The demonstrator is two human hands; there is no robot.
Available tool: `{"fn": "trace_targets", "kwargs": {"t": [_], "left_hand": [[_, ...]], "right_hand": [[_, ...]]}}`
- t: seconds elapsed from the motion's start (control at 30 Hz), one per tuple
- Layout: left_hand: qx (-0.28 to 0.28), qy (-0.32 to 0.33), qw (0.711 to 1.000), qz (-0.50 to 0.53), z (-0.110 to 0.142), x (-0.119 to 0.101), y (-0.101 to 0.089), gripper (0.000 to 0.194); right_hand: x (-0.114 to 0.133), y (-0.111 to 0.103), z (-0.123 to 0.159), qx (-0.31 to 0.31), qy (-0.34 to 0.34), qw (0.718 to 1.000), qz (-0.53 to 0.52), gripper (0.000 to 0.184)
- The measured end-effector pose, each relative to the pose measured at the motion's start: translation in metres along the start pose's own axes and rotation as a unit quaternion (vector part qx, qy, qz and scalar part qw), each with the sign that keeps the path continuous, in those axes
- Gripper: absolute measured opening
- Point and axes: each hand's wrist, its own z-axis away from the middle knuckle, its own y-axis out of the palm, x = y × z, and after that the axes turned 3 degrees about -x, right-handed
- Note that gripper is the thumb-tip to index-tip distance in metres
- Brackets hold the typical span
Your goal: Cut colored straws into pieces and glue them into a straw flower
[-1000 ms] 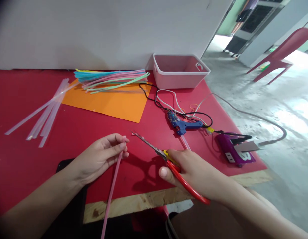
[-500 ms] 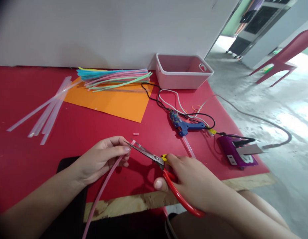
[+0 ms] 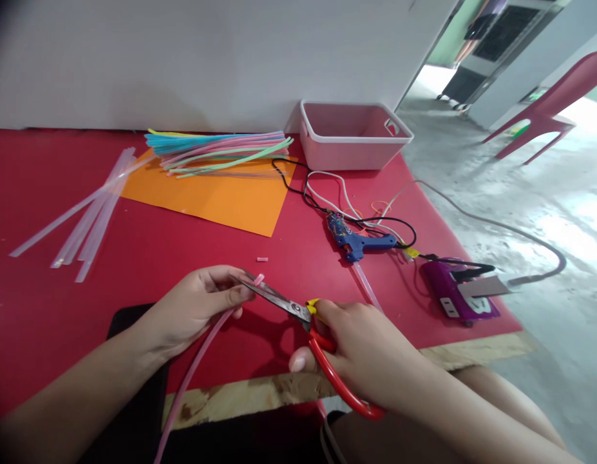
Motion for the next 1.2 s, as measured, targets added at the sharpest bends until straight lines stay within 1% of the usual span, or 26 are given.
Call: {"fn": "trace_targets", "kwargs": {"t": [0.1,0.2,0.53,0.73,0.83,0.9,0.97,1.07,1.2], "left_hand": [[0.0,0.011,1.0,-0.017,-0.001,0.001,-0.002,0.024],[-0.001,0.009,1.0,-0.02,-0.001,0.001,-0.002,0.024],[-0.001,0.017,0.999,0.049,0.0,0.001,0.005,0.023],[-0.008,-0.01,0.997,0.072,0.003,-0.004,0.007,0.027],[-0.017,-0.036,0.996,0.084,0.005,-0.007,0.009,0.022],[-0.02,-0.044,0.996,0.078,0.005,-0.008,0.009,0.015],[-0.017,-0.042,0.997,0.065,0.003,-0.007,0.008,0.013],[-0.016,-0.032,0.998,0.044,0.001,-0.005,0.008,0.015],[-0.022,-0.032,0.999,0.026,0.0,-0.006,0.007,0.017]], "right_hand": [[0.0,-0.001,-0.003,-0.002,0.003,1.0,0.0,0.052],[0.0,-0.004,-0.003,0.005,0.004,1.0,-0.009,0.053],[0.003,-0.005,0.001,0.04,-0.003,0.995,-0.087,0.054],[0.002,-0.009,-0.003,0.071,-0.007,0.991,-0.117,0.048],[-0.001,-0.012,-0.006,0.071,-0.023,0.988,-0.134,0.044],[-0.003,-0.014,-0.008,0.081,-0.027,0.985,-0.147,0.044],[-0.004,-0.016,-0.01,0.098,-0.029,0.981,-0.167,0.044],[-0.005,-0.018,-0.012,0.12,-0.026,0.975,-0.183,0.044],[-0.006,-0.021,-0.014,0.127,-0.023,0.976,-0.173,0.045]]}}
